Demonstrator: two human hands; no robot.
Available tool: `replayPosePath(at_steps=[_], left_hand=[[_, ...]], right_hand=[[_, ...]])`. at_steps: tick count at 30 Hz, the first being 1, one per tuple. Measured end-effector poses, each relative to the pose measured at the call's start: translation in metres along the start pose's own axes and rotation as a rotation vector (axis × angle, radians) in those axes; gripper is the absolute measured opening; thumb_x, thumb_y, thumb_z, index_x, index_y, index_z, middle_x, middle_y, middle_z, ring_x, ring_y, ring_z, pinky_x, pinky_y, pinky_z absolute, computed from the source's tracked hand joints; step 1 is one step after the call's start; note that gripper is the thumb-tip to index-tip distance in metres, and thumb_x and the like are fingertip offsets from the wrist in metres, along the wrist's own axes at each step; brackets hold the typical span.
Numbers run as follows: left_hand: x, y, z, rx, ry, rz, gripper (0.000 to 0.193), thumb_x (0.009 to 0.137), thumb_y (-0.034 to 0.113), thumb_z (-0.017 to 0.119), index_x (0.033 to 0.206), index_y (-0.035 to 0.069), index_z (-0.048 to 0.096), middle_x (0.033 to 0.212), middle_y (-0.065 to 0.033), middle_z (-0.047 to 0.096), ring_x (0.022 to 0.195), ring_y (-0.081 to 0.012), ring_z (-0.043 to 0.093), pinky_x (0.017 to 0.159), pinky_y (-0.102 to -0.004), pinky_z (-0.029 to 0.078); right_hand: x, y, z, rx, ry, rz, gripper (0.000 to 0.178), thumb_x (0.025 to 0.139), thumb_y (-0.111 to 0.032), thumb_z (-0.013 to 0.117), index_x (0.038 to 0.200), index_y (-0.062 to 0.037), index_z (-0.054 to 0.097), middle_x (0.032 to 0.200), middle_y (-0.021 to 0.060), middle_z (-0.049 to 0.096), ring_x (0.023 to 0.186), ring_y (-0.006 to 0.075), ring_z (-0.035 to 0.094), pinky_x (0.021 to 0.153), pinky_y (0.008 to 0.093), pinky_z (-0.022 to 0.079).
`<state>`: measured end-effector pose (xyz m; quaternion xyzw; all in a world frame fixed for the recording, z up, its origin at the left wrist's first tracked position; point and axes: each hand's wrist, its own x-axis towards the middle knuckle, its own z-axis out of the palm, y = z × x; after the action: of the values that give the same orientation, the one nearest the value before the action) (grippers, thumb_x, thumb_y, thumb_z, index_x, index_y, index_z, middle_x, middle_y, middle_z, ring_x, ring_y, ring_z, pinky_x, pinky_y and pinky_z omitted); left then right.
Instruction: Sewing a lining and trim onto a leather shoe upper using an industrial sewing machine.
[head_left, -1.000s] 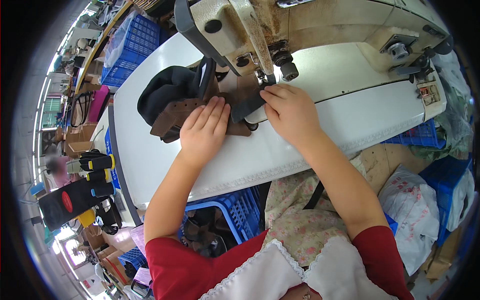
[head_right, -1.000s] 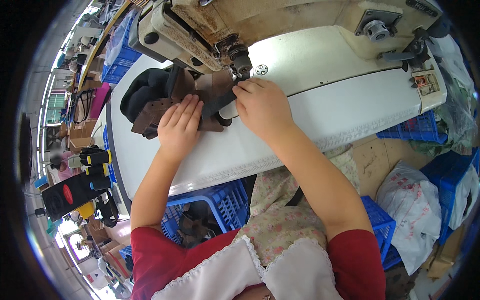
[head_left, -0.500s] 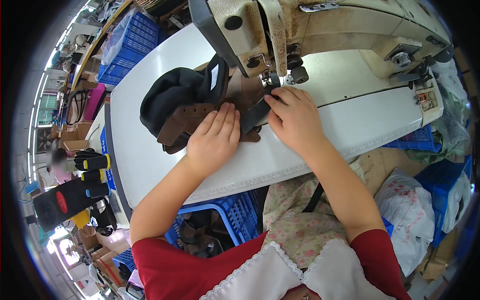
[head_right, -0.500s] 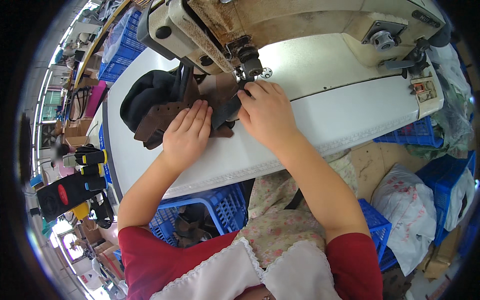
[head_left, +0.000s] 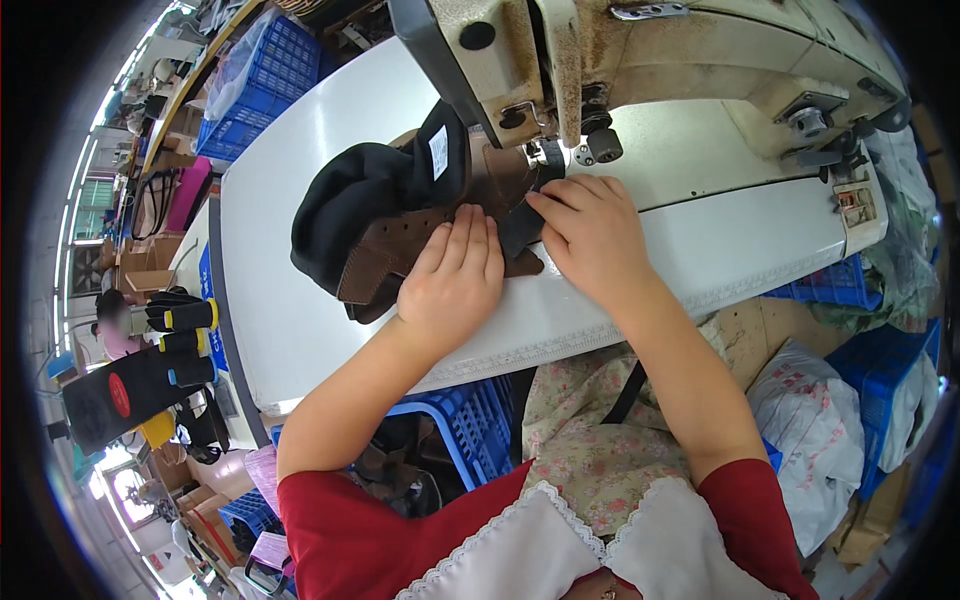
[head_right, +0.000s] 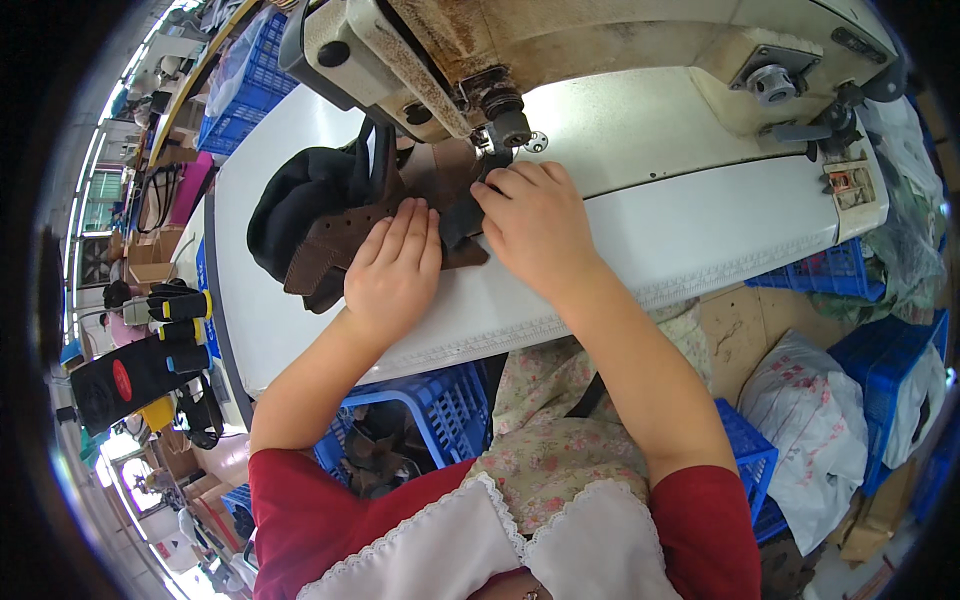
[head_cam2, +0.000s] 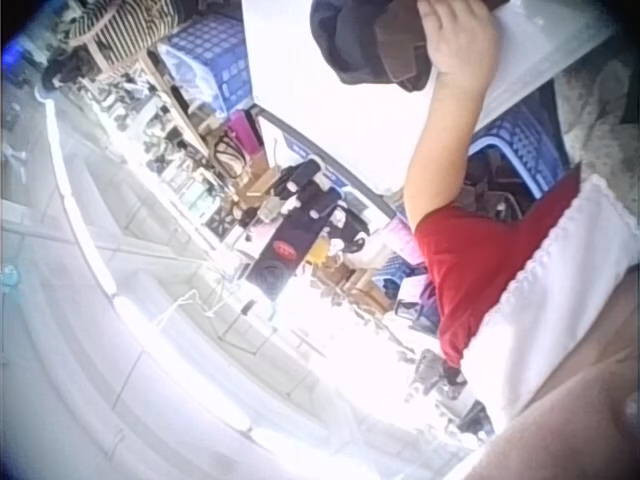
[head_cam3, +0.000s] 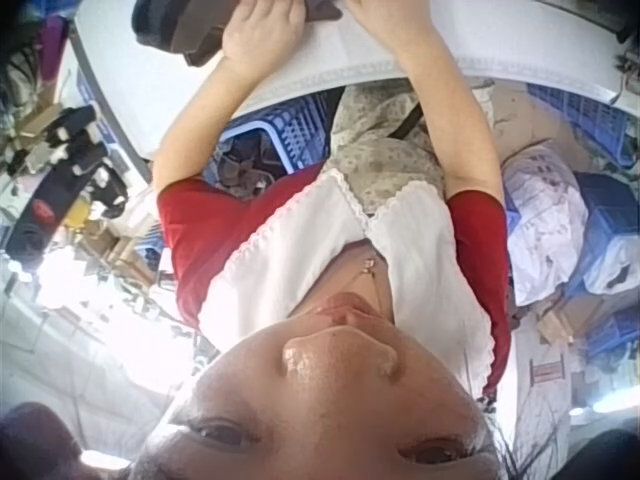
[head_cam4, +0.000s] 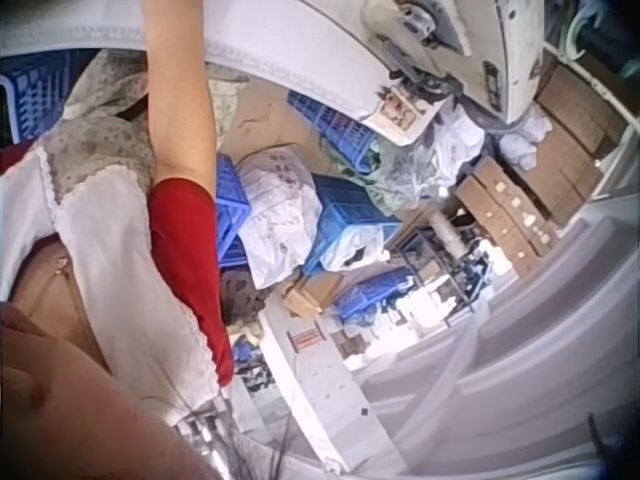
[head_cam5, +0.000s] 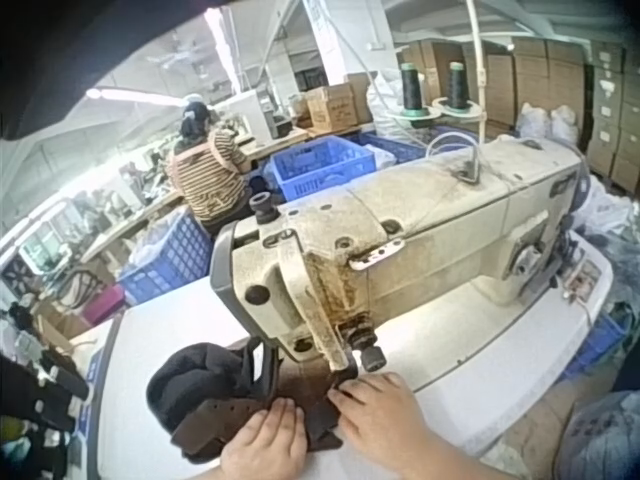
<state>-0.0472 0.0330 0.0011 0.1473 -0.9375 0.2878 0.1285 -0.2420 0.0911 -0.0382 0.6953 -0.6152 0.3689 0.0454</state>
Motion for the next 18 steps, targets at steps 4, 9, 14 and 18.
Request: replayPosePath(at_steps=[4, 9, 14, 18], left_hand=[[0.002, 0.008, 0.0, 0.027, 0.002, -0.021, 0.03, 0.079, 0.013, 0.057, 0.103, -0.001, 0.069, 0.108, -0.0132, 0.07, 0.108, -0.0243, 0.066, 0.094, -0.0339, 0.05], [0.01, 0.018, -0.003, 0.044, -0.001, -0.048, 0.029, 0.078, 0.013, 0.057, 0.1, -0.002, 0.069, 0.106, -0.0147, 0.071, 0.107, -0.0252, 0.066, 0.093, -0.0343, 0.05], [0.018, 0.034, -0.007, 0.052, -0.032, -0.099, 0.029, 0.077, 0.013, 0.058, 0.098, -0.003, 0.069, 0.105, -0.0168, 0.071, 0.106, -0.0263, 0.067, 0.093, -0.0347, 0.05], [0.021, 0.04, -0.005, 0.085, -0.044, -0.124, 0.029, 0.079, 0.013, 0.057, 0.099, -0.004, 0.069, 0.106, -0.0177, 0.07, 0.105, -0.0272, 0.067, 0.094, -0.0348, 0.049]], right_hand=[[0.0, 0.001, 0.002, -0.019, 0.028, -0.006, 0.024, 0.076, -0.01, 0.066, 0.098, -0.0039, 0.072, 0.1, 0.0061, 0.068, 0.099, 0.023, 0.062, 0.091, 0.0387, 0.045], [-0.001, 0.003, 0.003, -0.035, 0.042, 0.021, 0.023, 0.077, -0.008, 0.065, 0.099, -0.0041, 0.073, 0.103, 0.0064, 0.069, 0.102, 0.0228, 0.062, 0.093, 0.039, 0.045], [0.0, 0.005, 0.004, -0.033, 0.043, 0.082, 0.025, 0.077, -0.005, 0.064, 0.1, -0.0045, 0.073, 0.105, 0.006, 0.07, 0.104, 0.0236, 0.062, 0.094, 0.0396, 0.046], [0.0, 0.006, 0.005, -0.035, 0.073, 0.081, 0.027, 0.076, -0.003, 0.063, 0.102, -0.0044, 0.073, 0.107, 0.006, 0.07, 0.106, 0.0248, 0.062, 0.094, 0.0407, 0.045]])
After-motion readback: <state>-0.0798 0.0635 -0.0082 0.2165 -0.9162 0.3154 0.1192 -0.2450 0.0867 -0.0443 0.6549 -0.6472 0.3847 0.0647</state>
